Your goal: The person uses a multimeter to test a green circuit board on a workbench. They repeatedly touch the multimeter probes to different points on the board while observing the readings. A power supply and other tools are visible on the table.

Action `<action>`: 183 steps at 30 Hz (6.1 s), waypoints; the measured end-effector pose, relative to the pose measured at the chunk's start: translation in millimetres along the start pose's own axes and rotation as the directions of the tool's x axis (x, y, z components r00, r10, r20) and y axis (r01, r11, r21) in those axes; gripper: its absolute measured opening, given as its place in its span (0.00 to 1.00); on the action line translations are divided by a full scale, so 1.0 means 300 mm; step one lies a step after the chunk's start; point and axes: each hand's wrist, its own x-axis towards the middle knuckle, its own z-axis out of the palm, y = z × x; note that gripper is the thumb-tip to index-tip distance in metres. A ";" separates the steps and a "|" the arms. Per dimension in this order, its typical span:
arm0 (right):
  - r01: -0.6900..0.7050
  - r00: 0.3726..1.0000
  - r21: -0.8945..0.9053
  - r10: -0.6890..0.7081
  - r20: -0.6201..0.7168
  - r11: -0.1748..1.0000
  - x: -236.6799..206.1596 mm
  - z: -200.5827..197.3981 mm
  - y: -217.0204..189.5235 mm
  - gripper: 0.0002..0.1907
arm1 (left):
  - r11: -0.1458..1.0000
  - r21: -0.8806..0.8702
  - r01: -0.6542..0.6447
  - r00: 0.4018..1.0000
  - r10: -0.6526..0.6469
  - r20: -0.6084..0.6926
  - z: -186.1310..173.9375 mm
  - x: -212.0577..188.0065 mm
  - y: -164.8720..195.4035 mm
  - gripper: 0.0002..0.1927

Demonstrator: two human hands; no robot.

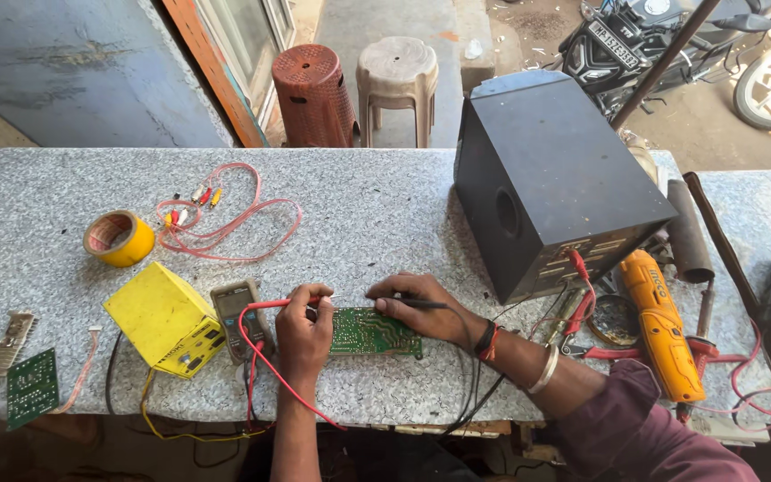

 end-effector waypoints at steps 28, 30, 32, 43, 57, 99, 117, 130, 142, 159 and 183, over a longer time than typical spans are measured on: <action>0.301 0.953 -0.451 -0.253 0.165 0.840 -0.002 0.024 -0.050 0.44 | 0.997 -0.006 -0.077 0.996 0.077 0.046 -0.020 0.007 -0.004 0.04; 0.290 0.956 -0.386 -0.245 0.161 0.876 0.005 0.020 -0.044 0.42 | 0.993 -0.073 -0.097 0.994 0.100 0.047 -0.013 0.011 -0.023 0.04; 0.306 0.950 -0.309 -0.270 0.154 0.901 0.011 0.030 -0.040 0.40 | 0.990 -0.100 -0.101 0.994 0.105 0.039 -0.015 0.006 -0.049 0.03; 0.122 0.991 -0.403 -0.090 0.100 0.907 -0.005 0.099 -0.076 0.36 | 0.979 -0.091 -0.182 0.976 0.169 -0.139 0.004 -0.016 -0.112 0.05; 0.103 0.992 -0.521 -0.051 0.114 0.847 -0.026 0.074 -0.015 0.35 | 0.990 -0.083 -0.114 0.990 0.106 -0.091 0.008 -0.015 -0.103 0.05; 0.176 0.982 -0.423 -0.132 0.132 0.889 0.006 0.071 -0.072 0.36 | 0.985 -0.124 -0.124 0.991 0.116 -0.065 -0.029 -0.028 -0.046 0.04; 0.253 0.965 -0.381 -0.202 0.169 0.889 -0.001 0.049 -0.078 0.37 | 0.989 -0.151 0.011 1.000 -0.011 0.003 -0.062 -0.034 0.010 0.03; 0.185 0.978 -0.233 -0.201 -0.047 0.955 -0.021 0.023 -0.087 0.27 | 0.992 -0.119 -0.035 0.999 0.035 -0.002 -0.046 -0.038 -0.013 0.03; 0.070 0.994 -0.109 -0.079 -0.071 0.992 -0.031 0.039 -0.035 0.11 | 0.989 -0.126 -0.072 0.997 0.072 0.000 -0.045 -0.041 -0.012 0.02; 0.163 0.987 -0.277 -0.160 0.035 0.947 -0.021 0.040 -0.053 0.13 | 0.992 -0.115 -0.055 0.998 0.055 -0.007 -0.044 -0.045 -0.013 0.03; 0.157 0.988 -0.293 -0.151 0.041 0.943 -0.014 0.047 -0.048 0.12 | 0.994 -0.108 -0.025 1.000 0.025 0.000 -0.052 -0.049 -0.009 0.02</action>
